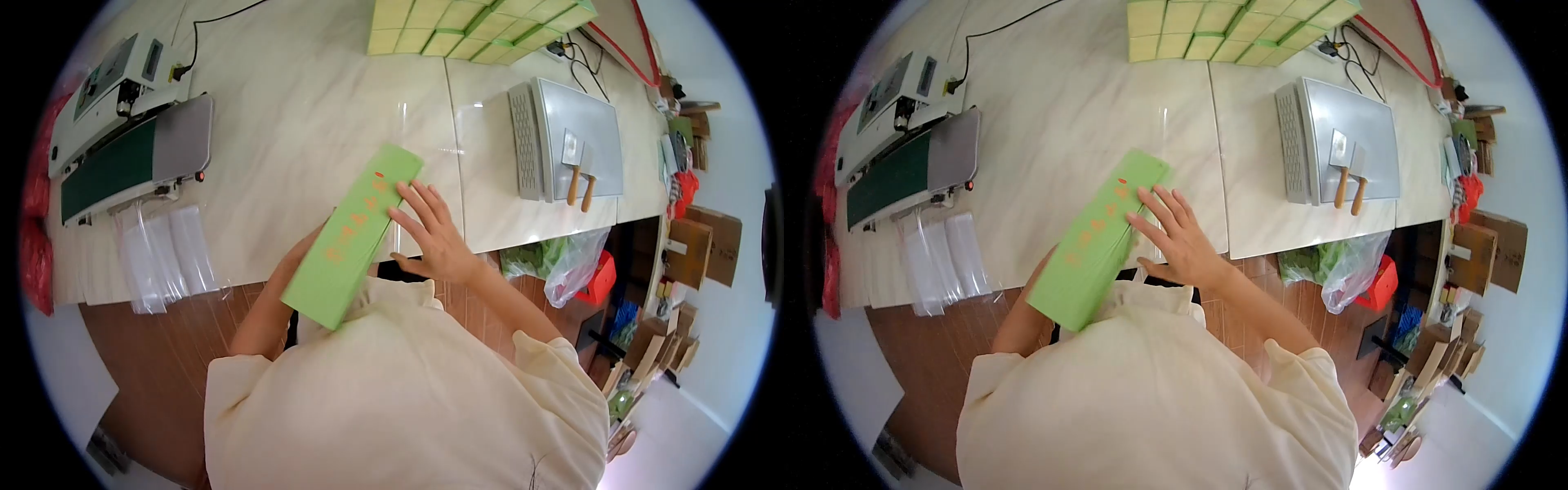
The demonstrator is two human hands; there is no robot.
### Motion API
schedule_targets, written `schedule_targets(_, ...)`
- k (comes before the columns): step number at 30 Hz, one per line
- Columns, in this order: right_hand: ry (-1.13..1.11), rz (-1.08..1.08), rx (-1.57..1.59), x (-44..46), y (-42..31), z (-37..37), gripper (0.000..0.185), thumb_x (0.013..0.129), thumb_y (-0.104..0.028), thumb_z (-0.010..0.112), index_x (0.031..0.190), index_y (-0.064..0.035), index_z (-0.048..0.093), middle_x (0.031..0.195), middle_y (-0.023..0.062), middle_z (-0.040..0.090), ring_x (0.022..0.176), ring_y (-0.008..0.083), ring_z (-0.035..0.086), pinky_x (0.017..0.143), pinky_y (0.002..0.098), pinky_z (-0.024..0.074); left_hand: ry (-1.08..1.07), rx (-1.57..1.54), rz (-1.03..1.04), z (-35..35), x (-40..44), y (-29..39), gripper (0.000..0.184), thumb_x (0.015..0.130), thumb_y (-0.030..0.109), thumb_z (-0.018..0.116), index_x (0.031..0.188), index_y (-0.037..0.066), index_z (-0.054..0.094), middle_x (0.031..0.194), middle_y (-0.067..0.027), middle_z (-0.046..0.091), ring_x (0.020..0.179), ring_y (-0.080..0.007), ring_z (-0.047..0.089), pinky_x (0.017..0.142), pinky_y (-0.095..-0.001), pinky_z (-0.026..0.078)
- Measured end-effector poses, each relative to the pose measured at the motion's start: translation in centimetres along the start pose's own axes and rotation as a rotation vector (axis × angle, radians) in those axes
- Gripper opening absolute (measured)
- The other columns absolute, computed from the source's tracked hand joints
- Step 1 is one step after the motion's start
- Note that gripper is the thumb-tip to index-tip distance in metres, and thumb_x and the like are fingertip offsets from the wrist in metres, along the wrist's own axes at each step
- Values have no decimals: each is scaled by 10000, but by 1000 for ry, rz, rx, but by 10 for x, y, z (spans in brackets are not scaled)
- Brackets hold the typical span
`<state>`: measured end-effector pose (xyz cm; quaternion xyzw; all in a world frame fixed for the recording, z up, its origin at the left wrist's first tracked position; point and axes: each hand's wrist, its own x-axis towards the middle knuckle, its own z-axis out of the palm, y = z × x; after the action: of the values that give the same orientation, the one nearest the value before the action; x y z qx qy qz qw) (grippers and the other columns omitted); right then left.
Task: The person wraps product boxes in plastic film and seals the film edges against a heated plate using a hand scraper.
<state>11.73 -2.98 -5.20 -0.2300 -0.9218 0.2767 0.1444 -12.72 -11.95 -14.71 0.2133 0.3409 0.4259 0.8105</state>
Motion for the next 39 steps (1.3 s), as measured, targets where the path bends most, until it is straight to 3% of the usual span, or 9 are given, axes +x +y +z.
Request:
schedule_targets(2, 24, 60, 73, 4, -21, 8, 743, 814, -244, 695, 1461, -93, 363, 1545, 240, 208, 1416, 433, 214, 1131, 567, 237, 87, 36, 23, 4, 11, 10, 922, 913, 604, 530, 1546, 101, 87, 1530, -142, 309, 1378, -287, 354, 1091, -426, 358)
schedule_targets(5, 283, 621, 906, 12, -57, 24, 910, 840, -300, 704, 1529, -50, 165, 1561, 226, 169, 1429, 390, 215, 1142, 487, 259, 241, 4, 30, 24, 23, 23, 1028, 871, 511, 661, 1552, 121, -2, 1505, -142, 338, 1354, -266, 371, 1093, -399, 345)
schedule_targets(6, 279, 620, 904, 16, -57, 28, 910, 840, -300, 704, 1529, -50, 165, 1561, 226, 169, 1429, 390, 215, 1142, 487, 259, 327, 13, 76, 26, 27, 24, 1046, 860, 466, 701, 1552, 116, -1, 1496, -144, 345, 1346, -263, 374, 1100, -390, 333)
schedule_targets(12, 360, 862, 582, 19, -29, 52, 1006, 748, -236, 761, 1511, 4, 150, 1497, 220, 312, 1358, 332, 379, 1076, 403, 383, 454, 289, 194, 20, 52, -9, 1005, 858, 402, 723, 1543, 71, 65, 1528, -157, 298, 1394, -262, 317, 1131, -376, 296)
schedule_targets(17, 472, 929, 267, 28, -7, 65, 881, 719, -171, 722, 1486, -101, 294, 1355, 196, 445, 1179, 332, 541, 952, 401, 484, 425, 280, 127, -17, 54, -29, 807, 904, 340, 674, 1507, 40, 229, 1498, -159, 347, 1364, -267, 362, 1109, -359, 332)
schedule_targets(21, 532, 916, 125, 39, 13, 89, 860, 708, -203, 727, 1468, -121, 333, 1339, 191, 438, 1116, 341, 570, 879, 414, 520, 906, 507, 185, -77, 30, -54, 488, 898, 134, 602, 1343, 5, 448, 1331, -141, 494, 1175, -232, 509, 1003, -335, 424)
schedule_targets(24, 513, 878, -12, 41, 28, 109, 905, 682, -225, 751, 1472, -155, 317, 1362, 231, 399, 1103, 370, 566, 798, 427, 540, 1056, 573, 174, -108, 12, -66, 459, 883, 97, 591, 1315, 7, 461, 1278, -149, 517, 1139, -217, 524, 983, -335, 436)
schedule_targets(34, 472, 876, -141, 42, 29, 116, 877, 676, -225, 742, 1461, -219, 352, 1342, 211, 416, 1046, 365, 590, 741, 427, 552, 1014, 381, 8, -83, 28, -61, 456, 898, 200, 639, 1280, -1, 491, 1150, -130, 594, 1075, -204, 548, 924, -322, 439)
schedule_targets(39, 505, 838, -160, 40, 33, 113, 884, 667, -225, 745, 1462, -229, 358, 1339, 216, 418, 1034, 365, 596, 740, 429, 551, 916, 767, -7, -99, 31, -69, 243, 904, 199, 640, 1036, -4, 628, 902, -101, 685, 817, -158, 655, 760, -299, 511)
